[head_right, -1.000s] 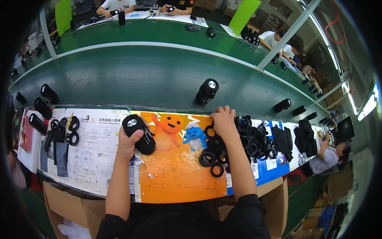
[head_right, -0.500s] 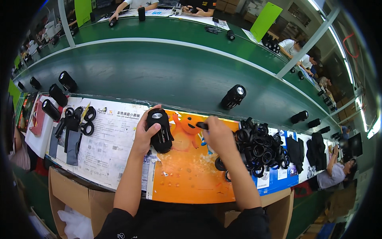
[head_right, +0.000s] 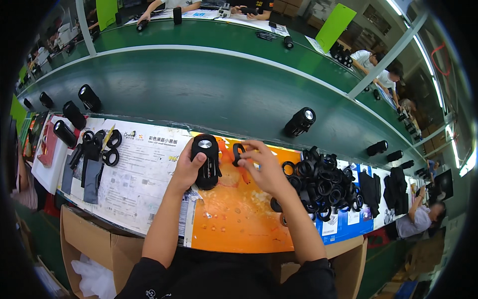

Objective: Assembling black electronic device housings by fitting rubber rings onto the exterior.

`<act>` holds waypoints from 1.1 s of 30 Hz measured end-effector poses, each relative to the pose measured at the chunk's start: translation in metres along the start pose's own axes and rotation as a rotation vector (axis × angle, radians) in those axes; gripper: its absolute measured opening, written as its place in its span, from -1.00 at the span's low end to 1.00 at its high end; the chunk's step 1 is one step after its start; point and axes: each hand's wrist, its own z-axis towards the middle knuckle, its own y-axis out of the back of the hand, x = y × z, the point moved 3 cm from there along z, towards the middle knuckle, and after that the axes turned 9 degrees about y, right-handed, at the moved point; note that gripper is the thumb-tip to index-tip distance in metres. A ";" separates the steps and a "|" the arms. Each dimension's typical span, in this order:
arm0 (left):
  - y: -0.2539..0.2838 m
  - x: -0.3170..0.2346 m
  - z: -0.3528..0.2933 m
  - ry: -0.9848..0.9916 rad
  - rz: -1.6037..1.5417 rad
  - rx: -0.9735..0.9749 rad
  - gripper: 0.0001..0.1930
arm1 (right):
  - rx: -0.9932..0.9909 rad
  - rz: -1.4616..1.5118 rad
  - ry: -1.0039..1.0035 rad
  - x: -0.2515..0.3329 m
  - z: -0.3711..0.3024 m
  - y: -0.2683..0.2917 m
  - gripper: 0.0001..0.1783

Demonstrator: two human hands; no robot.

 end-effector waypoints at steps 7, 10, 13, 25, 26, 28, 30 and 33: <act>-0.002 -0.002 -0.011 0.032 0.050 0.030 -0.21 | 0.277 0.405 0.002 0.044 0.079 0.035 -0.80; -0.005 -0.001 -0.010 0.075 0.126 0.038 -0.10 | 0.405 0.346 0.009 0.048 0.098 0.040 -0.80; -0.004 0.001 -0.011 0.087 0.138 0.066 -0.05 | 0.497 0.301 0.051 0.051 0.106 0.040 -0.77; -0.004 0.001 -0.010 0.080 0.138 0.067 -0.05 | 0.451 0.071 0.229 0.067 0.098 0.033 -0.77; -0.004 0.001 -0.010 0.063 0.154 0.067 -0.07 | 0.450 0.071 0.228 0.071 0.097 0.034 -0.77; -0.002 0.003 -0.010 0.040 0.159 0.059 -0.08 | 0.476 0.109 0.095 0.080 0.100 0.033 -0.72; -0.001 0.005 -0.010 0.016 0.163 0.055 -0.09 | 0.480 0.082 0.160 0.080 0.098 0.030 -0.64; -0.003 0.006 -0.010 0.024 0.164 0.082 -0.07 | 0.494 0.004 0.267 0.079 0.096 0.029 -0.49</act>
